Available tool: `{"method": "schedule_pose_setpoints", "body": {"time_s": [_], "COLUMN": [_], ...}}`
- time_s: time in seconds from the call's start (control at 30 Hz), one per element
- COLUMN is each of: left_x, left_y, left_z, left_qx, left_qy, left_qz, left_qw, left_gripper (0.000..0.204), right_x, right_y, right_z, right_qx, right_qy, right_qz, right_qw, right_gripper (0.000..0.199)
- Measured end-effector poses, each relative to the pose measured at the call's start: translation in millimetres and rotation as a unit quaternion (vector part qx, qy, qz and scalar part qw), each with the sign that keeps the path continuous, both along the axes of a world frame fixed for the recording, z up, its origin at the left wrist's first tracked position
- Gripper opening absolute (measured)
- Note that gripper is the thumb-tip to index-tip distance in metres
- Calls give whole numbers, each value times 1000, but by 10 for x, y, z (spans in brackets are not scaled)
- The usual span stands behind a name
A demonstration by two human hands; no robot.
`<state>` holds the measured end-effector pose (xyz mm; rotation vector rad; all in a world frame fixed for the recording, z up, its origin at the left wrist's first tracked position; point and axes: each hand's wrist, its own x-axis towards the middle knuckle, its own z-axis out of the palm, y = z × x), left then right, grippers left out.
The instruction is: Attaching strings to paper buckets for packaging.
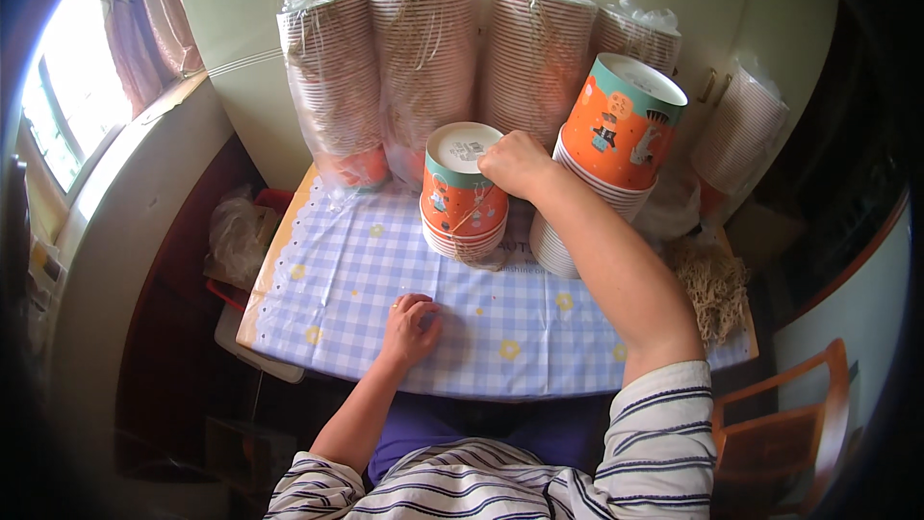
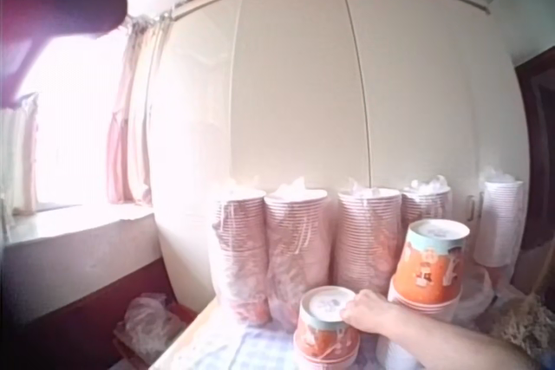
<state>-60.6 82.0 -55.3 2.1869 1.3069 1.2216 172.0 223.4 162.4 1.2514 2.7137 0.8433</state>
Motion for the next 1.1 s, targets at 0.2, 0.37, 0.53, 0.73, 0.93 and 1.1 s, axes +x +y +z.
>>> {"method": "schedule_pose_setpoints", "body": {"time_s": [0.2,0.37,0.53,0.73,0.93,1.1], "left_x": [17,6,9,14,12,25], "left_y": [1,-7,-19,-3,-6,-7], "left_z": [24,25,40,28,28,37], "left_qx": [10,3,1,16,9,12], "left_qy": [4,6,10,14,17,16], "left_qz": [-3,-2,-3,-6,-3,-3], "left_qw": [1000,1000,1000,1000,1000,1000], "left_gripper": [18,18,19,19,19,18], "right_x": [-4,-35,-3,42,-4,-8], "right_y": [-4,-27,-1,64,34,10], "right_z": [-28,-29,-82,-172,-142,-150], "right_qx": [9,13,27,48,36,21], "right_qy": [1,-12,6,22,5,9], "right_qz": [5,8,32,63,50,27], "right_qw": [1000,1000,999,997,998,999], "right_gripper": [14,14,12,12,12,13]}}
